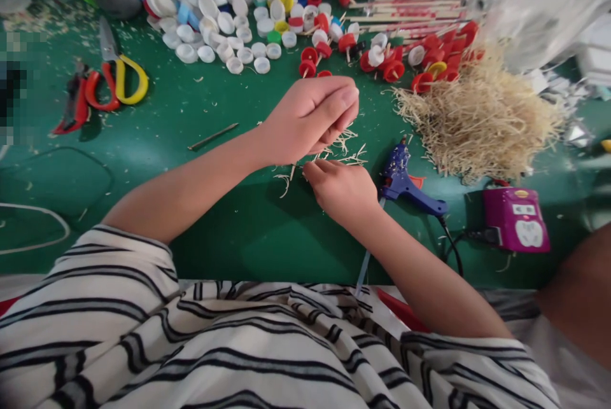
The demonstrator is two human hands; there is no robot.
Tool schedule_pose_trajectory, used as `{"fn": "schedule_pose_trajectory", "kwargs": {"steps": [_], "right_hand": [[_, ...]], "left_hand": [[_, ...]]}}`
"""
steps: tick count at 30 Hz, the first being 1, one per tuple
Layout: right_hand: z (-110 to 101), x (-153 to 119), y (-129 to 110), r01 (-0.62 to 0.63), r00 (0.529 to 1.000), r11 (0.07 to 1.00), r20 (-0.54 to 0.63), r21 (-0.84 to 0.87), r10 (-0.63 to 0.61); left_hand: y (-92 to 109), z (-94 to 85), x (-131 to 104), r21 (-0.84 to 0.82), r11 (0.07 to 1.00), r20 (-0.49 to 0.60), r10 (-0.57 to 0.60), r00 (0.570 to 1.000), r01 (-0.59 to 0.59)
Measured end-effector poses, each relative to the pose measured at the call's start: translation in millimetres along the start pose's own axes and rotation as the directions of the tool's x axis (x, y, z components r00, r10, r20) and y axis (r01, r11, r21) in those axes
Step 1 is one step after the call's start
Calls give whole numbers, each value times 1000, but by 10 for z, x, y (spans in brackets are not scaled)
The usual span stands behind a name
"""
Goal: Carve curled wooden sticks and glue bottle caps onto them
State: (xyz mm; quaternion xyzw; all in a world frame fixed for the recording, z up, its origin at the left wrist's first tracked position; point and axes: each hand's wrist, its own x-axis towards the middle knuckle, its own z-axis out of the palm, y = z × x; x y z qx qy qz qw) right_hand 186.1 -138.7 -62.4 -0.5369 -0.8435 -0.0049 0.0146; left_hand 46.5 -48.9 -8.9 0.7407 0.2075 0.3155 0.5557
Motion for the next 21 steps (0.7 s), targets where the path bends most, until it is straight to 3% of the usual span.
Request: {"fn": "schedule_pose_trajectory", "kwargs": {"steps": [7, 14, 21], "right_hand": [[3, 6, 61, -45, 999, 998, 23, 47, 43], [20, -3, 25, -75, 997, 996, 37, 46, 73], [-90, 36, -22, -106, 987, 992, 128, 69, 96]], "left_hand": [[-79, -90, -17, -174, 985, -11, -19, 1000, 17], [-69, -108, 38, -77, 995, 42, -68, 997, 71], [-111, -154, 59, -110, 993, 95, -42, 995, 53]]}}
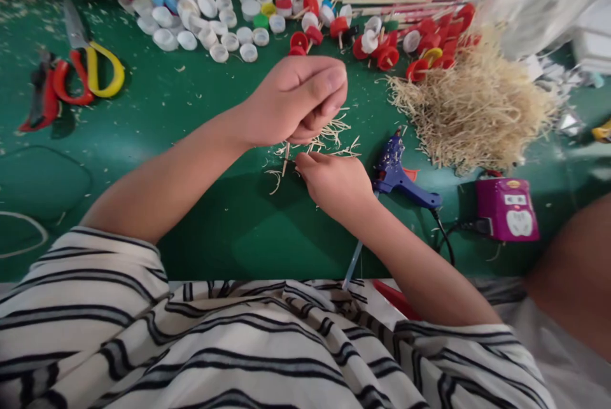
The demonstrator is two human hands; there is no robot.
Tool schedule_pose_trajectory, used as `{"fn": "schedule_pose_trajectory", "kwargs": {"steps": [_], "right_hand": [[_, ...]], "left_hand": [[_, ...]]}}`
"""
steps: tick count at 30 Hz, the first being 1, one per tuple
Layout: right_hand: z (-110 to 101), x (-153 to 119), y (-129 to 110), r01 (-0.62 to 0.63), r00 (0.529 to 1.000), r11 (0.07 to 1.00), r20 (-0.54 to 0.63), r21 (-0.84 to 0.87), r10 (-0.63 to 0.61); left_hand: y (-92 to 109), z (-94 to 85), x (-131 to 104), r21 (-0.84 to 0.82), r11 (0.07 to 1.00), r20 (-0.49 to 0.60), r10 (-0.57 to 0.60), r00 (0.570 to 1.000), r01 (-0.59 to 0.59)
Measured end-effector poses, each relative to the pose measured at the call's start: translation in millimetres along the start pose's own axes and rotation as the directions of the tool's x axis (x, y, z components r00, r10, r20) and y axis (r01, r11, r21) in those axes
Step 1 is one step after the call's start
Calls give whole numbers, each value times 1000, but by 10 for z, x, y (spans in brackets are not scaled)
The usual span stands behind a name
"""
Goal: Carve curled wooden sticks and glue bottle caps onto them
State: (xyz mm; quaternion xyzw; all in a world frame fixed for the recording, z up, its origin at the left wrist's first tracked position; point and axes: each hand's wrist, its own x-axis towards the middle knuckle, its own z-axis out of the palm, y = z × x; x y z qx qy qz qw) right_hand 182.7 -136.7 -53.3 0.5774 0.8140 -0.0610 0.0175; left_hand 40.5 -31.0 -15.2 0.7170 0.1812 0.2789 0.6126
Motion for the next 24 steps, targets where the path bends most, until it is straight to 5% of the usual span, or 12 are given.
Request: {"fn": "schedule_pose_trajectory", "kwargs": {"steps": [4, 14, 24], "right_hand": [[24, -26, 13, 9, 999, 1000, -34, -14, -9], [14, -60, 32, 12, 998, 1000, -59, 6, -12], [-73, -148, 30, -78, 997, 997, 1, -23, 78]], "left_hand": [[-7, -20, 4, -90, 994, -23, 64, 998, -66], [112, 33, 3, 20, 999, -7, -43, 999, 43], [132, 81, -17, -27, 996, 52, 88, 995, -86]]}}
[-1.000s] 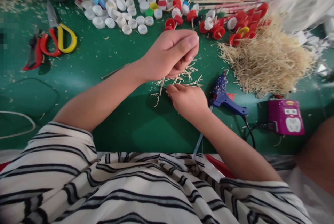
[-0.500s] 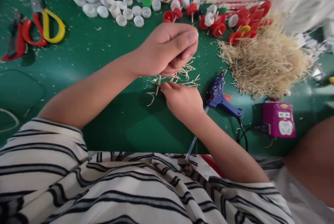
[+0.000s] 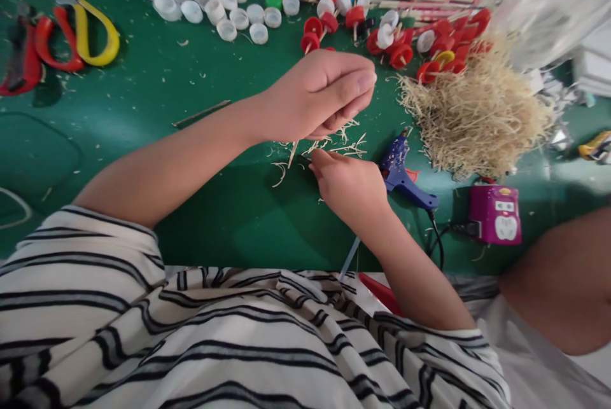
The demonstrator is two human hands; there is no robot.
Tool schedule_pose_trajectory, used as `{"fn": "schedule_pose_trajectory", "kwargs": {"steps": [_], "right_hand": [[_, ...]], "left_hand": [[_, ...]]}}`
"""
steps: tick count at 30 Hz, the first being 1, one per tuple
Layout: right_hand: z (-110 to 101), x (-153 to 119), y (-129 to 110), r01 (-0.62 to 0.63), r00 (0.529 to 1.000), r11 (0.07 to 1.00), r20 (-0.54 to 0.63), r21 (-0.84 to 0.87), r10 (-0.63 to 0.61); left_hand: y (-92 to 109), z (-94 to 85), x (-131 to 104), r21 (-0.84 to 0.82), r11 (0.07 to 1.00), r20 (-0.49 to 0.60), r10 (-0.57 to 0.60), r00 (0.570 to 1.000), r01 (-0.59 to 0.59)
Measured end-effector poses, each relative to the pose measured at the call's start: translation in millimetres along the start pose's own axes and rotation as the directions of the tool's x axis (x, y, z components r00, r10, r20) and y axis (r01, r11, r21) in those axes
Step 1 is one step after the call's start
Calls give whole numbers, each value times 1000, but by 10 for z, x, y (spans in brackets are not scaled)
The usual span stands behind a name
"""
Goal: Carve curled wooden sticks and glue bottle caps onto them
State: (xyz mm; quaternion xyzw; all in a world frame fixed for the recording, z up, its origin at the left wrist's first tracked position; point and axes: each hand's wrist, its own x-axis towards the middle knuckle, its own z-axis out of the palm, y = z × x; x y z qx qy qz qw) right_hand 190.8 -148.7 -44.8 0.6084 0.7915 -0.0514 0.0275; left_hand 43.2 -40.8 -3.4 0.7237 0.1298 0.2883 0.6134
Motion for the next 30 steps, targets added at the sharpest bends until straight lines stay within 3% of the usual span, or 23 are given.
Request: {"fn": "schedule_pose_trajectory", "kwargs": {"steps": [6, 10, 14, 21, 26, 30], "right_hand": [[14, 5, 62, 42, 996, 999, -75, 8, -42], [64, 40, 10, 47, 989, 999, -140, 26, -43], [74, 62, -26, 55, 995, 998, -84, 9, -54], [18, 13, -41, 46, 999, 999, -13, -23, -47], [56, 51, -80, 37, 999, 998, -17, -55, -38], [60, 101, -101, 32, 999, 998, -7, -51, -33]], "left_hand": [[21, -18, 6, 49, 995, 2, -85, 996, 84], [-29, -57, 19, -24, 999, -30, -41, 999, 40], [-66, -56, 25, -45, 999, -63, -33, 997, 30], [26, 20, -55, 134, 987, -89, -74, 993, 85], [34, 57, -73, 68, 998, -115, 14, 993, -7], [-13, 71, -27, 13, 997, -192, -69, 979, 73]]}}
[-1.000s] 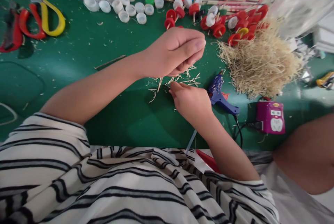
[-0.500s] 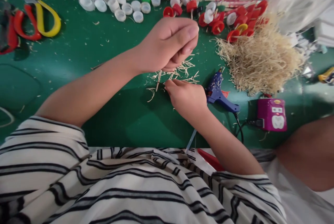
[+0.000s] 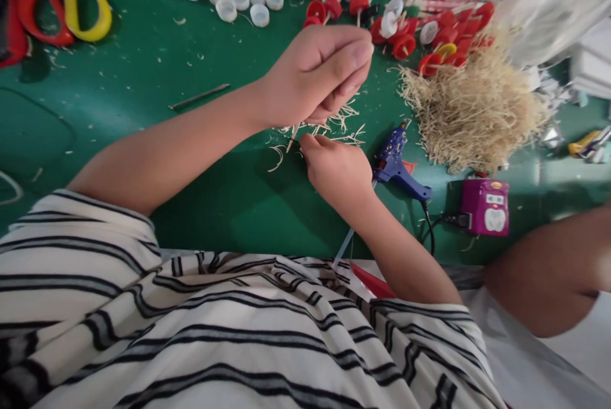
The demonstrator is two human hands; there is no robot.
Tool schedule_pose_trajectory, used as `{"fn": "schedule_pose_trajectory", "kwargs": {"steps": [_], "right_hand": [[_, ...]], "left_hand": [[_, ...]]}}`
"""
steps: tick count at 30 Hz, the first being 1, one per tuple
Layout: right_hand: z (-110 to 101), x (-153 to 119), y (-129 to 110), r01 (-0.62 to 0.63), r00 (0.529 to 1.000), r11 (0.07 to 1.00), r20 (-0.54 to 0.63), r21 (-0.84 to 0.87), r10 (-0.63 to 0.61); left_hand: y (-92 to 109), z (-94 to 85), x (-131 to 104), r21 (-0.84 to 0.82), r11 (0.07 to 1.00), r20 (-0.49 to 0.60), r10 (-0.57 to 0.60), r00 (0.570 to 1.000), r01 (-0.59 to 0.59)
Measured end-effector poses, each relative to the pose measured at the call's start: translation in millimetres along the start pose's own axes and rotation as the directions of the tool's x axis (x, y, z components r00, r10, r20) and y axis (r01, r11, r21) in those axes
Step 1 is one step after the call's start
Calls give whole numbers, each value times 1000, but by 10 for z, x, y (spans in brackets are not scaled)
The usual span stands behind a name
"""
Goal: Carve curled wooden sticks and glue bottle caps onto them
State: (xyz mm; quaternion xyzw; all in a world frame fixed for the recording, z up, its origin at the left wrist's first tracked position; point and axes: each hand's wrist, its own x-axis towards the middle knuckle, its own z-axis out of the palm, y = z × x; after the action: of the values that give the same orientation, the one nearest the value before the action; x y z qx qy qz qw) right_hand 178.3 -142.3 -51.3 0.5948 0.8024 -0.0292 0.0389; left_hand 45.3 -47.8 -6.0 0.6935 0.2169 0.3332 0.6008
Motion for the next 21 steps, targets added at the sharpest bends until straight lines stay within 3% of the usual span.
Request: {"fn": "schedule_pose_trajectory", "kwargs": {"steps": [9, 17, 21], "right_hand": [[-22, -85, 64, -2, 1000, 999, 27, 43, 1], [31, -49, 162, -10, 998, 993, -62, 115, 18], [49, -34, 199, 22, 989, 981, -151, 192, 7]], "left_hand": [[-129, -106, 61, -284, 959, -175, -72, 982, 19], [-51, -103, 29, -414, 901, -132, -200, 971, 129], [-120, -106, 67, -409, 912, -141, -66, 988, 3]]}}
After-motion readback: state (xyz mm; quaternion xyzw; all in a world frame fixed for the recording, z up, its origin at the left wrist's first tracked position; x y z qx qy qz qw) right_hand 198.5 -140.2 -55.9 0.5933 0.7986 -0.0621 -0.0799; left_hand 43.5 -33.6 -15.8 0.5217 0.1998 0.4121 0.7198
